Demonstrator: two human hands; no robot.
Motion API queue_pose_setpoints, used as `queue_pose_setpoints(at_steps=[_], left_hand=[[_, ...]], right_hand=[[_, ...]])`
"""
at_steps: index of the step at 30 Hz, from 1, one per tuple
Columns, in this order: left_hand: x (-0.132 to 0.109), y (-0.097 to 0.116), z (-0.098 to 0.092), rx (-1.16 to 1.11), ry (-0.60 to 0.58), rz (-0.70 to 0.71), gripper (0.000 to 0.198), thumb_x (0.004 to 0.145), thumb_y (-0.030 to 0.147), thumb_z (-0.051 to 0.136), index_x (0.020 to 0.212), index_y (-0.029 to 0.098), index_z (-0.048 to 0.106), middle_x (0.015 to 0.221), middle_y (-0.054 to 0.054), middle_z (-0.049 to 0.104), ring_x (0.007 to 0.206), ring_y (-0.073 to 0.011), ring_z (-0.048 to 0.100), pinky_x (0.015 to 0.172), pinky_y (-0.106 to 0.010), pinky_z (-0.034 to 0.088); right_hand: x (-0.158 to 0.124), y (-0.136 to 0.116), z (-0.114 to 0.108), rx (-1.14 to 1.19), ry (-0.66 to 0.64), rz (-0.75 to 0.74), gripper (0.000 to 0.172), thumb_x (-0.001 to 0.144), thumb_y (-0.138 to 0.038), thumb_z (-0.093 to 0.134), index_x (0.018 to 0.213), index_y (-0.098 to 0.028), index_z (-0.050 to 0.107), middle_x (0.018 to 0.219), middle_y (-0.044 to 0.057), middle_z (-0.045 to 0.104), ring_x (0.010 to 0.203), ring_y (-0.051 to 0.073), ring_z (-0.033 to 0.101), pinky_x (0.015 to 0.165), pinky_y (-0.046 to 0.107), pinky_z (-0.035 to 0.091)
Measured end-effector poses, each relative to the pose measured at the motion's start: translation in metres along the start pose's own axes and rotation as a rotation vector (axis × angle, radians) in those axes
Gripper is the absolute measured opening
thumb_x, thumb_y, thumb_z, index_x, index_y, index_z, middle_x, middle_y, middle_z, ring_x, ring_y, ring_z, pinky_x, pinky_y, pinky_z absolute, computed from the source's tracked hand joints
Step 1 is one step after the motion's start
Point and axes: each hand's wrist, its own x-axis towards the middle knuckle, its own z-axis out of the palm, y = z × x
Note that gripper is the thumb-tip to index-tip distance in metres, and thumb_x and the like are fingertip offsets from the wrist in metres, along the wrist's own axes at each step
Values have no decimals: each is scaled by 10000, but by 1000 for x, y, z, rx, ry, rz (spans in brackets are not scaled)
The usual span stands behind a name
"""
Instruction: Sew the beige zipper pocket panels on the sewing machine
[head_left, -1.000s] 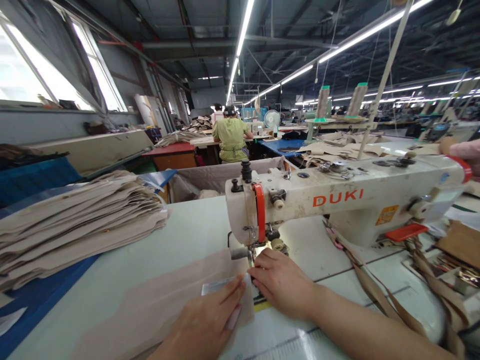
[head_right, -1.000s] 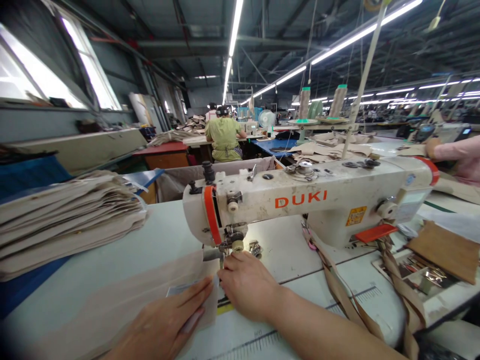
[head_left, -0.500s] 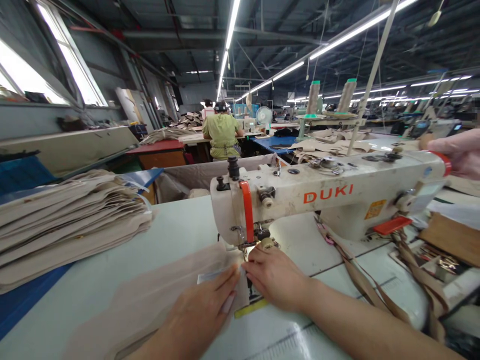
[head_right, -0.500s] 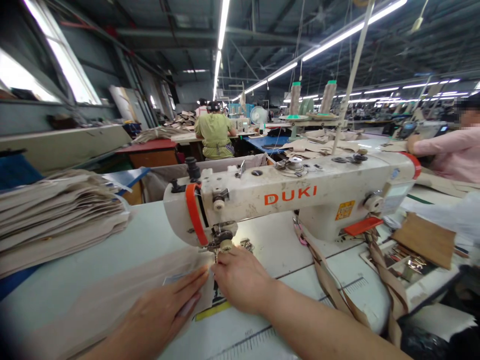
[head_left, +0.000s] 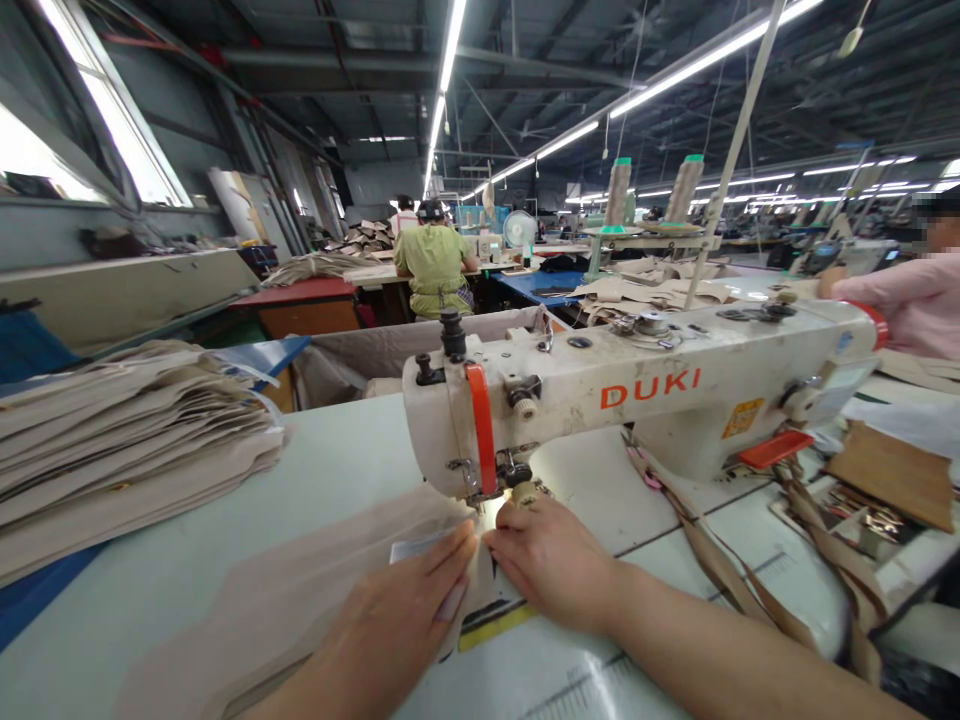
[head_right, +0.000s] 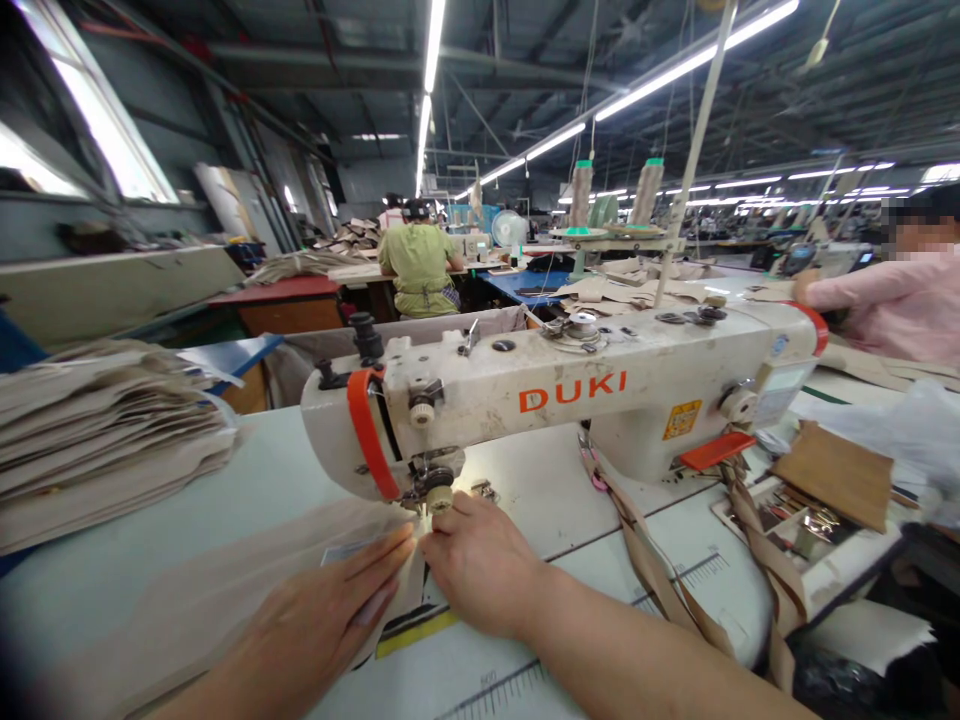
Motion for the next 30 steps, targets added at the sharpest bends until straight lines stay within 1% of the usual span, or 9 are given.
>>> queue_pose_setpoints(at_steps=[4, 10, 14, 19, 22, 25, 30], left_hand=[[2, 0, 0, 19, -9, 4, 439, 959, 238, 382, 1328, 209, 619, 1354, -72, 615, 1034, -232, 717, 814, -312, 620], [7, 1, -5, 30, -24, 14, 453, 965, 240, 358, 1343, 195, 603, 1340, -78, 627, 1024, -232, 720, 840, -331, 613], [6, 1, -2, 22, -6, 0, 459, 958, 219, 348, 1339, 201, 605, 1353, -69, 622, 1060, -219, 704, 852, -308, 602], [4, 0, 2, 16, 14, -2, 441, 971, 264, 373, 1342, 199, 603, 1343, -71, 630, 1007, -225, 723, 813, -305, 613], [3, 2, 0, 2, 6, -3, 436, 969, 229, 368, 1325, 185, 614, 1358, -76, 616, 1011, -231, 723, 824, -321, 615], [4, 5, -4, 28, -12, -1, 447, 963, 198, 351, 1317, 156, 620, 1348, -98, 620, 987, -244, 730, 797, -343, 624], [6, 7, -7, 21, -44, -27, 443, 958, 185, 368, 1326, 166, 613, 1359, -94, 615, 983, -235, 729, 808, -329, 614]], right_hand=[[0, 0, 2, -5, 3, -1, 150, 952, -154, 524, 856, -162, 639, 836, 50, 632, 828, 198, 543, 798, 307, 391], [2, 1, 1, -37, -26, 4, 175, 959, -143, 495, 859, -163, 637, 847, 64, 632, 792, 195, 544, 807, 313, 389], [1, 1, 2, -22, -10, 9, 183, 962, -146, 488, 846, -168, 627, 844, 56, 621, 791, 193, 537, 801, 313, 388], [1, 1, 2, -8, -22, 9, 171, 962, -133, 491, 882, -155, 640, 857, 69, 616, 814, 198, 542, 804, 311, 394], [1, 1, 2, 12, -35, 13, 167, 960, -125, 496, 884, -150, 643, 864, 72, 614, 819, 196, 544, 809, 308, 397], [1, 1, 0, 17, -36, 17, 149, 953, -128, 510, 890, -158, 643, 867, 63, 616, 817, 195, 543, 811, 307, 399], [1, 1, -1, -6, -51, 3, 143, 947, -119, 519, 907, -148, 654, 887, 72, 627, 802, 197, 545, 805, 313, 406]])
